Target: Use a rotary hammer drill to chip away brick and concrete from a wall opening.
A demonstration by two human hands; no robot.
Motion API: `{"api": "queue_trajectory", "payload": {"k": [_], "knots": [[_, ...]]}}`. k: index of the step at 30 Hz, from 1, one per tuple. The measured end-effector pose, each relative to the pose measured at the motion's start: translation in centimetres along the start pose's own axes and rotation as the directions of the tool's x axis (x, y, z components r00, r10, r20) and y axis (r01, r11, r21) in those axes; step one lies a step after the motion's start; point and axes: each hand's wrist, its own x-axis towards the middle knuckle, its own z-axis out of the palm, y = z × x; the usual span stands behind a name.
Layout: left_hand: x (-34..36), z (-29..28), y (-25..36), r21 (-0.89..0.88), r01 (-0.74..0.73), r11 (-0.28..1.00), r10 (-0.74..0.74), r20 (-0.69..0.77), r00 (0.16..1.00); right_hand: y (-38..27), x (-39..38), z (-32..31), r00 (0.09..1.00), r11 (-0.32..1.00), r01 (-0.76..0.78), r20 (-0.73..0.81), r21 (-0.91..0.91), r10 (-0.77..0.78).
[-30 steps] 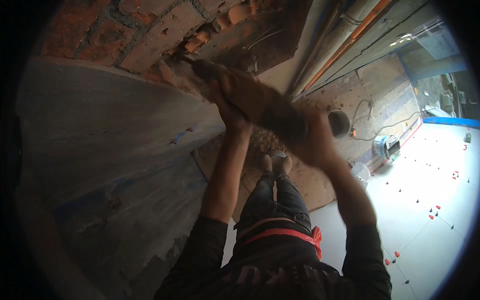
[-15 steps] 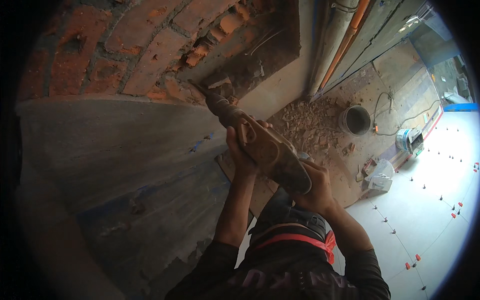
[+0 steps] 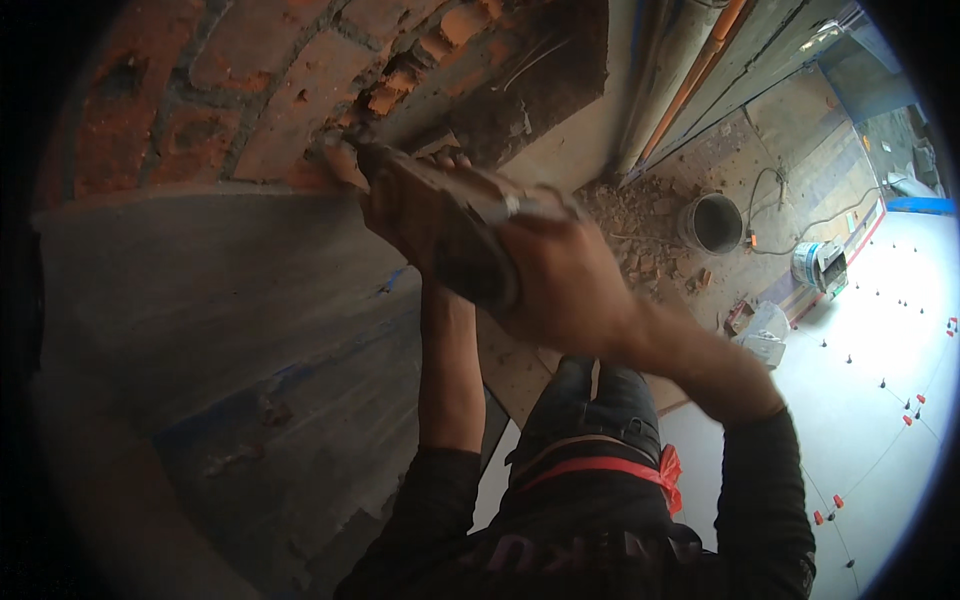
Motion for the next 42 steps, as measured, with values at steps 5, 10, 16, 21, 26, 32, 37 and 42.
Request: {"api": "queue_trajectory", "payload": {"k": [5, 10, 16, 21, 26, 32, 37, 42], "knots": [[0.9, 2.7, -0.7, -0.097, -0.075, 0.993, 0.079, 0.035, 0.996, -2.1, 5.9, -2.7, 0.992, 0.984, 0.1, 0.091, -0.149, -0.087], [-2.6, -0.2, -1.1, -0.253, 0.086, 0.964, -0.052, 0.137, 0.989, -0.7, -0.7, -0.4, 0.993, 0.994, -0.105, 0.062, 0.008, 0.104], [-10.1, 0.8, -4.3, 0.11, 0.269, 0.957, -0.261, -0.087, 0.962, 0.7, -10.8, -1.2, 0.977, 0.976, -0.216, -0.007, -0.025, 0.215], [-11.1, 2.7, -6.9, 0.175, 0.233, 0.957, -0.237, 0.005, 0.971, -0.4, -14.4, -4.7, 0.973, 0.965, -0.232, -0.048, -0.119, 0.228], [-10.7, 4.9, -7.2, 0.438, 0.107, 0.893, -0.217, 0.209, 0.954, -1.3, -14.9, -7.2, 0.991, 0.953, -0.126, -0.077, -0.276, 0.109], [-7.3, 10.3, -6.9, -0.011, 0.284, 0.959, -0.284, -0.051, 0.957, -4.4, -8.1, -9.1, 0.995, 0.924, -0.085, -0.075, -0.373, 0.061], [-2.1, 4.9, -3.6, -0.057, 0.064, 0.996, -0.053, 0.171, 0.984, -4.5, -0.7, -6.6, 0.998, 0.989, -0.064, 0.02, -0.132, 0.067], [-1.1, 5.6, -6.2, -0.254, 0.128, 0.959, -0.073, 0.215, 0.974, -5.2, 0.3, -7.4, 0.993, 0.979, -0.12, -0.004, -0.164, 0.121]]}}
